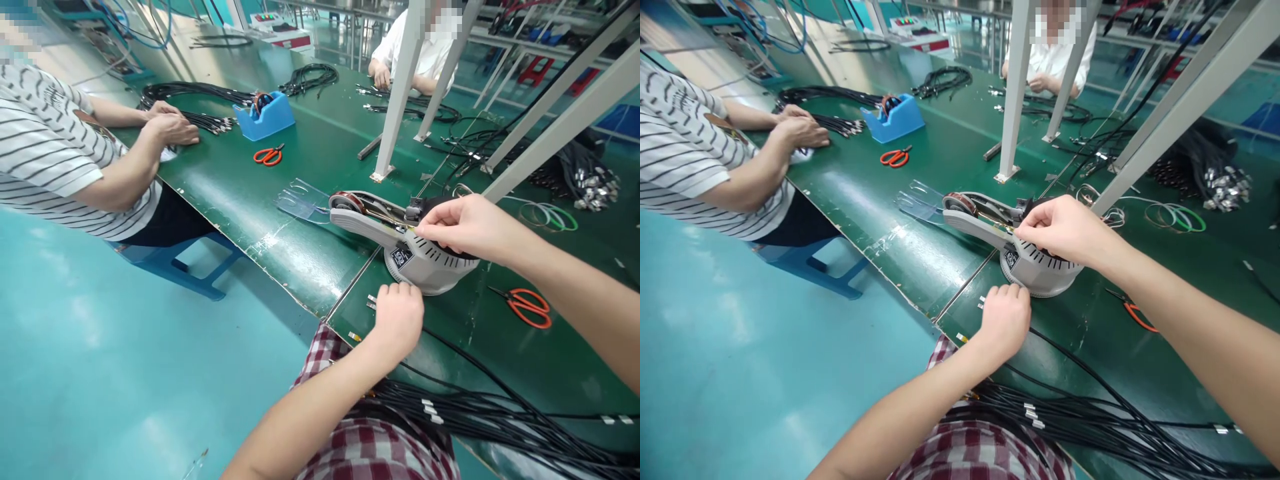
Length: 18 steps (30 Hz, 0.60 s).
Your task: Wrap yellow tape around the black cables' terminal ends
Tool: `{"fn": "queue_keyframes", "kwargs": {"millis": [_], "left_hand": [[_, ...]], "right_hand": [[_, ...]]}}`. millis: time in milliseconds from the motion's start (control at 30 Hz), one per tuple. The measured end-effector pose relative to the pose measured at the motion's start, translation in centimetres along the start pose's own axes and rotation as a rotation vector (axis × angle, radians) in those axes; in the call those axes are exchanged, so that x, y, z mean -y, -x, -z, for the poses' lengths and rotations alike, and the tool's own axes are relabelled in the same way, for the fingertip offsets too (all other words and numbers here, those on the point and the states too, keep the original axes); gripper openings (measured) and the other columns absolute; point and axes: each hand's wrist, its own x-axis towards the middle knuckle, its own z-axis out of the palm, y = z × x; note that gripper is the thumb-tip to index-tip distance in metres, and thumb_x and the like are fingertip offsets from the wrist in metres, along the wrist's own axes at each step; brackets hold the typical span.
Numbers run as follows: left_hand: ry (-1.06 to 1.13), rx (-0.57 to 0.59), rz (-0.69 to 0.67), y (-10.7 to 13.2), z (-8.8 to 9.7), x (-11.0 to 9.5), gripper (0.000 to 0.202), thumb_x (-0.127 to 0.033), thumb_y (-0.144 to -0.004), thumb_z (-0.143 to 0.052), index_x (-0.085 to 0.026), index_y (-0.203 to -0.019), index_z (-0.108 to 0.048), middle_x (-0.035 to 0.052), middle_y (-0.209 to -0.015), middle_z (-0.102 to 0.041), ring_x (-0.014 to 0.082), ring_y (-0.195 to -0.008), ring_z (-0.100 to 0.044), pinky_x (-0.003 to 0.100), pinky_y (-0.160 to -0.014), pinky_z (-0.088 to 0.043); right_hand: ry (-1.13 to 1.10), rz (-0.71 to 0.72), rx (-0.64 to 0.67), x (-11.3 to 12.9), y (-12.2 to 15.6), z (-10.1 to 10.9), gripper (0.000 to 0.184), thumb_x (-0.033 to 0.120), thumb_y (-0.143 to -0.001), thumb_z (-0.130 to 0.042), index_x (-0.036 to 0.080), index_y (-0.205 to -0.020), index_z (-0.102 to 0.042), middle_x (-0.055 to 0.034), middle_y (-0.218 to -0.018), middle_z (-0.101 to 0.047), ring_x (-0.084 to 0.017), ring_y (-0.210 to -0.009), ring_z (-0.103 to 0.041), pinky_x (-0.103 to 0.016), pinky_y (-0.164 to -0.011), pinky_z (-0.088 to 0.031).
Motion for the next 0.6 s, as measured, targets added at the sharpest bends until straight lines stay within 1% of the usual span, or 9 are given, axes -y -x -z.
{"fn": "queue_keyframes", "kwargs": {"millis": [67, 100, 200, 300, 367, 433, 600], "left_hand": [[0.014, -0.008, -0.022, 0.2, -0.4, -0.6, 0.006, -0.012, -0.091, -0.054, -0.013, -0.09, -0.06, 0.0101, -0.085, -0.063, 0.0265, -0.081, -0.06, 0.04, -0.072, -0.039], [0.017, -0.014, -0.03, 0.2, -0.4, -0.5, 0.006, -0.013, -0.091, -0.054, -0.014, -0.09, -0.06, 0.0098, -0.086, -0.063, 0.0266, -0.081, -0.06, 0.04, -0.072, -0.039], [0.006, -0.026, -0.04, 0.2, 0.1, 1.2, 0.007, -0.017, -0.093, -0.054, -0.016, -0.091, -0.06, 0.0091, -0.088, -0.064, 0.0273, -0.082, -0.06, 0.041, -0.072, -0.039], [-0.031, -0.032, 0.017, -0.1, 1.0, 3.4, 0.011, -0.02, -0.096, -0.051, -0.017, -0.091, -0.06, 0.0089, -0.088, -0.064, 0.0271, -0.083, -0.061, 0.042, -0.074, -0.038], [-0.046, -0.031, 0.039, -0.2, 1.3, 3.9, 0.013, -0.02, -0.097, -0.05, -0.017, -0.09, -0.06, 0.009, -0.088, -0.064, 0.0268, -0.083, -0.061, 0.041, -0.074, -0.038], [-0.051, -0.026, 0.041, -0.3, 1.2, 3.4, 0.011, -0.017, -0.095, -0.051, -0.016, -0.09, -0.06, 0.0092, -0.088, -0.064, 0.0269, -0.084, -0.061, 0.041, -0.074, -0.038], [-0.013, -0.01, -0.004, 0.1, -0.3, -0.2, 0.005, -0.013, -0.091, -0.055, -0.014, -0.089, -0.059, 0.0098, -0.085, -0.063, 0.0263, -0.08, -0.06, 0.04, -0.072, -0.039]], "right_hand": [[0.004, 0.005, -0.004, -0.2, -0.1, 0.0, 0.027, 0.046, -0.081, -0.068, 0.02, -0.08, -0.074, -0.0009, -0.059, -0.059, -0.011, -0.05, -0.044, -0.025, -0.046, -0.033], [0.01, 0.014, -0.007, -0.4, -0.1, -0.1, 0.027, 0.046, -0.082, -0.068, 0.02, -0.08, -0.074, -0.0007, -0.059, -0.059, -0.011, -0.051, -0.044, -0.025, -0.046, -0.033], [0.035, 0.038, -0.014, -0.7, -0.4, -0.1, 0.027, 0.046, -0.082, -0.066, 0.021, -0.081, -0.075, 0.0001, -0.061, -0.061, -0.011, -0.052, -0.046, -0.024, -0.047, -0.034], [0.05, 0.034, -0.008, -0.6, -0.4, 0.0, 0.029, 0.048, -0.082, -0.066, 0.02, -0.081, -0.075, 0.0001, -0.06, -0.061, -0.012, -0.053, -0.047, -0.025, -0.047, -0.035], [0.047, 0.031, -0.008, -0.2, -0.2, 0.0, 0.03, 0.049, -0.081, -0.067, 0.019, -0.08, -0.075, -0.0005, -0.061, -0.061, -0.012, -0.053, -0.046, -0.025, -0.048, -0.035], [0.04, 0.034, -0.009, 0.1, 0.0, 0.1, 0.031, 0.049, -0.081, -0.068, 0.019, -0.079, -0.074, -0.0013, -0.062, -0.061, -0.012, -0.053, -0.045, -0.026, -0.048, -0.035], [0.026, 0.045, -0.001, 0.2, 0.2, 0.1, 0.035, 0.052, -0.081, -0.068, 0.018, -0.078, -0.074, -0.0028, -0.063, -0.062, -0.013, -0.053, -0.045, -0.027, -0.048, -0.034]]}}
